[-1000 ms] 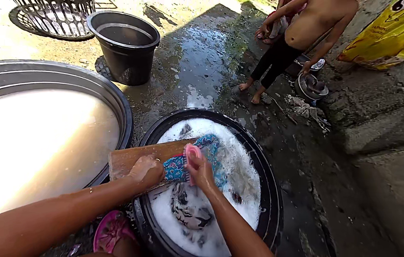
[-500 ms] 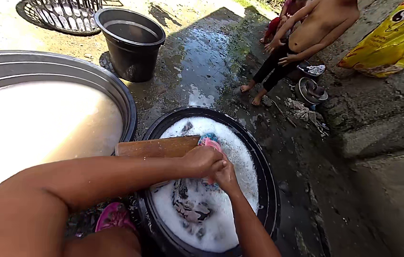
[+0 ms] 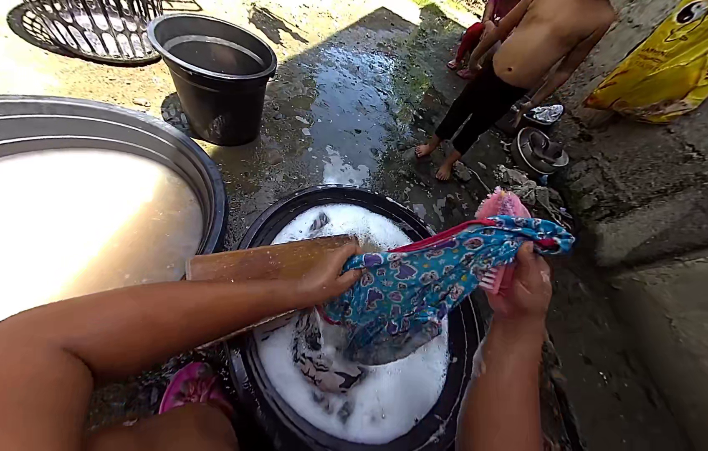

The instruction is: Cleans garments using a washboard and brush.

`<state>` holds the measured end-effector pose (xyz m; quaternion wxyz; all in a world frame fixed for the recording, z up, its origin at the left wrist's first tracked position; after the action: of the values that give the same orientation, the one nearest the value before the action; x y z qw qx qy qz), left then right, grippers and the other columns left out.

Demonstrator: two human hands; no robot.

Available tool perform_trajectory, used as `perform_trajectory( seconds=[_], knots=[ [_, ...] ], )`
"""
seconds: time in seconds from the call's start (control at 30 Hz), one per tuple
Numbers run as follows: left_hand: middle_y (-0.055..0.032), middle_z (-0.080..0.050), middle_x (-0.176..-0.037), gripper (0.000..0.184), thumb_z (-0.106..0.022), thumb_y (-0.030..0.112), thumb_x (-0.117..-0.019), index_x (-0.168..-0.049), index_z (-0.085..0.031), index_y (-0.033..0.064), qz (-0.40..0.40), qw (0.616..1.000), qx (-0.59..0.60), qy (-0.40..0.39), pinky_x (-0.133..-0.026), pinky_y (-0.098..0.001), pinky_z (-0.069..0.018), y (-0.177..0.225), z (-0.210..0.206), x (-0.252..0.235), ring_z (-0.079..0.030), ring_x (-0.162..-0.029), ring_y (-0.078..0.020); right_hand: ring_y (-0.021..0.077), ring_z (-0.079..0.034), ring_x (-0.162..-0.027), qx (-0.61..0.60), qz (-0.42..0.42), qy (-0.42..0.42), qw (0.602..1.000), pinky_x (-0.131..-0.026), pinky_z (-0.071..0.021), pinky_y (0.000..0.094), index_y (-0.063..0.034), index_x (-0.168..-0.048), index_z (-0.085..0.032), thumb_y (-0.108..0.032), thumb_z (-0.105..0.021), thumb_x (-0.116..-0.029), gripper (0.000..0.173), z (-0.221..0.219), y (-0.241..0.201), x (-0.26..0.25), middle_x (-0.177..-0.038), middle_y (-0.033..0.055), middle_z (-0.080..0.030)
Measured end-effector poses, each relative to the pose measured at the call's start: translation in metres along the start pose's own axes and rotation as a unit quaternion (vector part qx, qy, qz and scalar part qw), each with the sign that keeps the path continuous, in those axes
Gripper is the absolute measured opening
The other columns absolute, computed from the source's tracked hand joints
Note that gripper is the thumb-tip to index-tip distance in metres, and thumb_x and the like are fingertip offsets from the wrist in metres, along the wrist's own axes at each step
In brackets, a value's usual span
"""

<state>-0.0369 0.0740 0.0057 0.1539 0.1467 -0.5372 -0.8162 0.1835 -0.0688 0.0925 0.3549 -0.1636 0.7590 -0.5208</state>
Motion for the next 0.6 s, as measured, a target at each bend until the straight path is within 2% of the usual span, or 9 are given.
perform_trajectory(
  seconds=[0.07, 0.1, 0.13, 0.2, 0.33, 0.43, 0.47, 0.53, 0.6],
  knots=[
    [-0.0228, -0.064, -0.11, 0.031, -0.057, 0.016, -0.1051, -0.124, -0.053, -0.0078, 0.055, 0.998, 0.0, 0.044, -0.089, -0.0381, -0.0521, -0.021, 0.012, 0.002, -0.064, -0.096, -0.0235, -0.0003, -0.068, -0.07, 0.162, -0.019, 0.064, 0.985, -0.065, -0.0594, 0.0189, 0.0003, -0.102, -0.06, -0.003, -0.046, -0.1051, 0.015, 0.013, 0.047, -0.01, -0.081, -0.0043, -0.068],
    [-0.0244, -0.063, -0.113, 0.035, -0.059, 0.018, -0.1049, -0.127, -0.052, -0.0078, 0.095, 0.994, -0.022, 0.046, -0.092, -0.042, -0.0514, -0.033, 0.017, 0.004, -0.064, -0.1, -0.0278, 0.0048, -0.067, -0.081, 0.241, -0.021, 0.06, 0.968, -0.074, -0.0572, 0.0212, 0.0097, -0.109, -0.063, -0.002, -0.057, -0.0997, 0.016, 0.021, 0.076, -0.011, -0.093, 0.0067, -0.068],
    [-0.0261, -0.062, -0.116, 0.039, -0.06, 0.021, -0.1051, -0.13, -0.051, -0.0074, 0.135, 0.989, -0.057, 0.031, -0.096, -0.0461, -0.0507, -0.046, 0.022, 0.006, -0.064, -0.105, -0.0325, 0.0177, -0.065, -0.102, 0.311, -0.029, 0.032, 0.949, -0.09, -0.0533, 0.0287, 0.0152, -0.124, -0.062, -0.004, -0.066, -0.0946, 0.035, 0.029, 0.106, -0.008, -0.118, 0.0231, -0.067],
    [-0.0281, -0.062, -0.119, 0.043, -0.056, 0.027, -0.1076, -0.133, -0.052, -0.0074, 0.187, 0.972, -0.138, -0.023, -0.1, -0.0534, -0.0487, -0.074, 0.028, 0.012, -0.063, -0.111, -0.0389, 0.0426, -0.054, -0.132, 0.46, -0.063, 0.005, 0.886, -0.111, -0.042, 0.051, 0.0073, -0.136, -0.06, -0.015, -0.078, -0.0889, 0.055, 0.053, 0.158, 0.007, -0.143, 0.0345, -0.053],
    [-0.0321, -0.062, -0.117, 0.041, -0.038, 0.026, -0.1132, -0.129, -0.054, -0.0084, 0.179, 0.94, -0.273, -0.097, -0.098, -0.0603, -0.0476, -0.076, 0.032, 0.035, -0.062, -0.115, -0.0483, 0.0537, -0.052, -0.13, 0.613, -0.155, 0.062, 0.772, -0.104, -0.0434, 0.0653, -0.0029, -0.137, -0.064, -0.016, -0.068, -0.0962, 0.043, 0.094, 0.219, 0.06, -0.149, 0.0349, -0.046],
    [-0.0356, -0.06, -0.12, 0.045, -0.032, 0.028, -0.1144, -0.132, -0.052, -0.0091, 0.184, 0.913, -0.333, -0.148, -0.098, -0.0631, -0.0469, -0.071, 0.027, 0.052, -0.06, -0.118, -0.0529, 0.0485, -0.049, -0.137, 0.587, -0.225, 0.02, 0.777, -0.112, -0.0378, 0.0614, 0.0062, -0.147, -0.048, -0.017, -0.037, -0.1118, 0.044, 0.075, 0.242, 0.073, -0.15, 0.032, -0.048],
    [-0.036, -0.06, -0.122, 0.048, -0.031, 0.029, -0.1146, -0.132, -0.052, -0.0092, 0.188, 0.902, -0.35, -0.166, -0.098, -0.0636, -0.0464, -0.072, 0.026, 0.055, -0.059, -0.12, -0.0534, 0.0474, -0.051, -0.136, 0.594, -0.185, -0.007, 0.783, -0.111, -0.0397, 0.0611, 0.0047, -0.146, -0.051, -0.016, -0.04, -0.1101, 0.043, 0.055, 0.236, 0.066, -0.15, 0.0304, -0.048],
    [-0.0371, -0.058, -0.126, 0.052, -0.028, 0.032, -0.1148, -0.132, -0.053, -0.0106, 0.191, 0.891, -0.367, -0.185, -0.099, -0.0649, -0.045, -0.074, 0.026, 0.058, -0.056, -0.123, -0.0546, 0.0532, -0.057, -0.127, 0.581, -0.02, -0.052, 0.812, -0.099, -0.0468, 0.0667, -0.0011, -0.129, -0.07, -0.012, -0.065, -0.0918, 0.039, -0.002, 0.208, 0.055, -0.144, 0.0344, -0.053],
    [-0.0368, -0.058, -0.127, 0.052, -0.027, 0.031, -0.1149, -0.13, -0.054, -0.0116, 0.202, 0.883, -0.376, -0.195, -0.1, -0.0647, -0.0448, -0.078, 0.023, 0.061, -0.055, -0.125, -0.0545, 0.0545, -0.06, -0.122, 0.502, 0.046, -0.124, 0.855, -0.096, -0.0496, 0.0666, -0.0042, -0.124, -0.074, -0.017, -0.073, -0.0864, 0.039, -0.072, 0.173, 0.076, -0.137, 0.0355, -0.058]
  ],
)
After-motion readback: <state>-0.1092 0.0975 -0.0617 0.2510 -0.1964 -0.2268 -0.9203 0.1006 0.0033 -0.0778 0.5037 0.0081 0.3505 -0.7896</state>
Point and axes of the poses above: each hand's wrist, its own x-axis away from the middle knuckle, its own z-axis out of the back of the hand, y = z × x, the point moved 8 cm from there along -x, towards the middle knuckle
